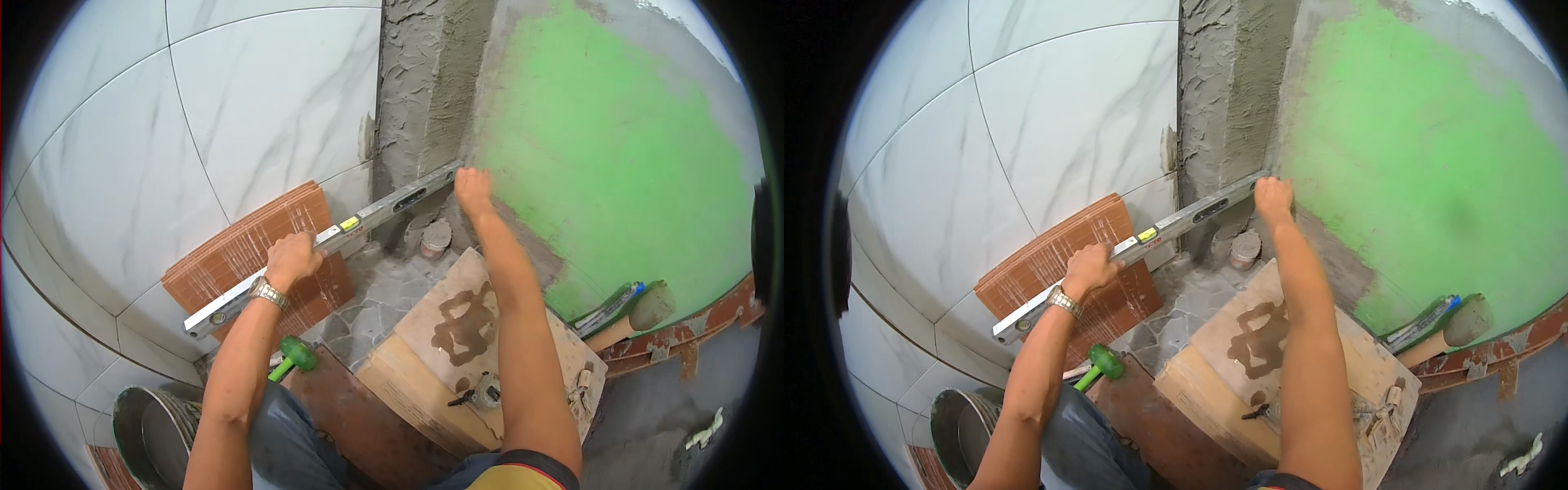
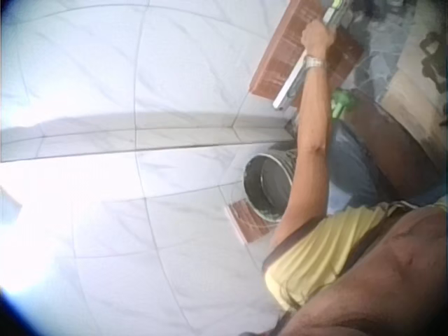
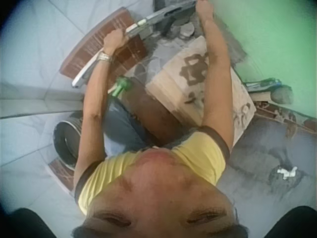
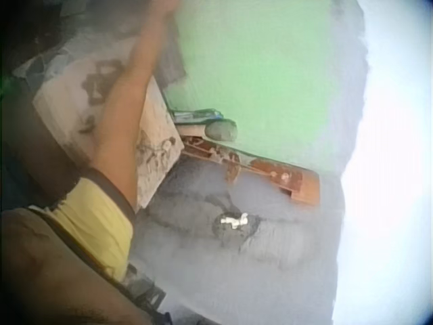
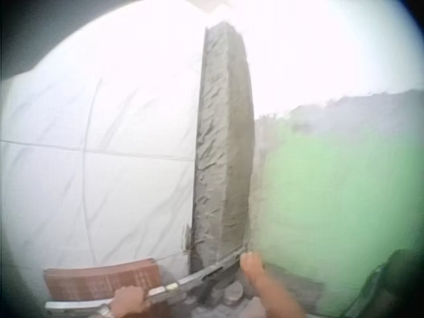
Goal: The person uses a level, tape measure, and pencil to mark locations on a wall for plumbing installation, checking the alignment of a spirit level and a pipe segment.
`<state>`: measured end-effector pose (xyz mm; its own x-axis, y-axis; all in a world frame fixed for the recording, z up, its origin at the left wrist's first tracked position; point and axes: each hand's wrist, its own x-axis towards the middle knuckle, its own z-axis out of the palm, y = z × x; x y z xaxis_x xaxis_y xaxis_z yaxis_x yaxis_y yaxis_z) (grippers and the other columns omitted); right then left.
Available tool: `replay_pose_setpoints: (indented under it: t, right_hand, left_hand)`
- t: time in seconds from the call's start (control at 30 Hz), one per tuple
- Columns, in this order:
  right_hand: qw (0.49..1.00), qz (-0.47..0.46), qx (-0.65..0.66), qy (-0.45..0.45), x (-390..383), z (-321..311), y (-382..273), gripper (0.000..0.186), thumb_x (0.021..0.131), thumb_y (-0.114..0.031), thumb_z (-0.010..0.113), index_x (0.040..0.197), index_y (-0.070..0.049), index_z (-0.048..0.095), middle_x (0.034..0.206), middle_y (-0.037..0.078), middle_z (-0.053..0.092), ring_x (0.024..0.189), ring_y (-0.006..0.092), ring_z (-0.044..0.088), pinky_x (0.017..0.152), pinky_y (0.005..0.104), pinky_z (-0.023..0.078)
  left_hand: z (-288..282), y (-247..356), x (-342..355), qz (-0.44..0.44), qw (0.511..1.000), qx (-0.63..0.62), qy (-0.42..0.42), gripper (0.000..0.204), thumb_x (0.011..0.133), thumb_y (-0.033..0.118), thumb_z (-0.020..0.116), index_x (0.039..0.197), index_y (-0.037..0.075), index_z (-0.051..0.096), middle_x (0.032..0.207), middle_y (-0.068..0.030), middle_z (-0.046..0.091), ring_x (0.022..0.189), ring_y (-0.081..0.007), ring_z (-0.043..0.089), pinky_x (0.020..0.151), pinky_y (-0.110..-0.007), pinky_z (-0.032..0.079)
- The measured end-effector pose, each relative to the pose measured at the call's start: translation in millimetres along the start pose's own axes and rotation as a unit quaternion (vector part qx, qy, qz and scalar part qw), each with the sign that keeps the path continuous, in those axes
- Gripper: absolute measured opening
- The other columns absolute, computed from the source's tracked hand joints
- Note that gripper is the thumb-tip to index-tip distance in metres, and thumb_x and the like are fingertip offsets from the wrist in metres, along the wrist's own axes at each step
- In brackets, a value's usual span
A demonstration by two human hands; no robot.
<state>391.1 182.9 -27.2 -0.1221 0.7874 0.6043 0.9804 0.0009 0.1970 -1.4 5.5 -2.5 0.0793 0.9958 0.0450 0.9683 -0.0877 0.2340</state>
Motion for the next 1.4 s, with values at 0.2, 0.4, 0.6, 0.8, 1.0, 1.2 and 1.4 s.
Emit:
replay_pose_setpoints:
  t: [0.2,0.4,0.6,0.8,1.0,1.2,1.4]
  right_hand:
    - [0.962,0.131,0.215,0.106,-44.8,-88.1,-25.0,0.019,0.084,-0.019,0.061,0.083,-0.003,0.071,0.076,0.025,0.068,0.075,0.0404,0.068,0.075,0.0472,0.052]
    - [0.740,0.357,0.568,0.043,-85.2,-133.0,36.2,0.025,0.091,-0.025,0.057,0.088,-0.005,0.070,0.071,0.013,0.070,0.077,0.0291,0.070,0.074,0.0437,0.053]
    - [0.709,0.435,0.525,0.183,-148.7,-126.0,144.9,0.029,0.095,-0.024,0.050,0.097,0.002,0.063,0.071,0.008,0.062,0.058,0.0176,0.062,0.048,0.0300,0.045]
    - [0.624,0.411,0.655,-0.112,-195.9,-145.7,97.7,0.030,0.094,-0.027,0.055,0.105,-0.001,0.062,0.078,0.007,0.063,0.050,0.0116,0.052,0.038,0.0256,0.035]
    - [0.510,0.366,0.748,-0.215,-219.2,-153.3,106.9,0.064,0.089,-0.061,0.061,0.104,0.002,0.061,0.083,0.008,0.064,0.051,0.0090,0.051,0.037,0.0199,0.030]
    - [0.396,0.361,0.844,0.001,-223.1,-160.9,117.0,0.061,0.080,-0.062,0.070,0.106,-0.007,0.062,0.082,0.008,0.062,0.048,0.0097,0.052,0.035,0.0204,0.028]
    - [0.419,0.446,0.791,0.028,-246.9,-157.6,149.4,0.057,0.079,-0.061,0.071,0.098,-0.007,0.063,0.076,0.005,0.060,0.046,0.0095,0.049,0.036,0.0210,0.028]
  left_hand:
    - [-3.1,0.7,-8.0,-0.018,1.000,-0.008,0.008,0.042,0.086,0.039,0.065,0.115,0.009,0.067,0.112,-0.0199,0.067,0.107,-0.0369,0.064,0.092,-0.048,0.049]
    - [6.4,-13.6,-4.2,-0.006,1.000,-0.009,0.026,0.045,0.083,0.041,0.065,0.114,0.009,0.068,0.112,-0.0209,0.068,0.105,-0.0367,0.065,0.091,-0.047,0.050]
    - [-17.0,5.5,-8.6,0.065,0.997,-0.035,-0.006,0.046,0.075,0.038,0.070,0.103,0.002,0.071,0.099,-0.0243,0.069,0.095,-0.0366,0.068,0.084,-0.044,0.051]
    - [-64.8,14.4,-57.4,0.120,0.991,-0.041,-0.050,0.038,0.074,0.031,0.072,0.095,-0.001,0.070,0.082,-0.0226,0.069,0.081,-0.0328,0.068,0.075,-0.042,0.050]
    - [-60.9,102.4,-81.3,0.267,0.957,-0.072,0.084,0.031,0.078,0.023,0.072,0.099,0.000,0.069,0.074,-0.0207,0.065,0.071,-0.0351,0.064,0.070,-0.043,0.048]
    - [-71.2,200.9,-102.5,0.219,0.975,0.003,0.031,0.033,0.078,0.024,0.074,0.100,0.001,0.067,0.080,-0.0204,0.065,0.075,-0.0350,0.063,0.070,-0.041,0.048]
    - [-70.6,237.4,-50.3,0.321,0.946,0.022,0.028,0.035,0.074,0.021,0.076,0.102,0.001,0.067,0.083,-0.0202,0.068,0.079,-0.0349,0.066,0.073,-0.041,0.049]
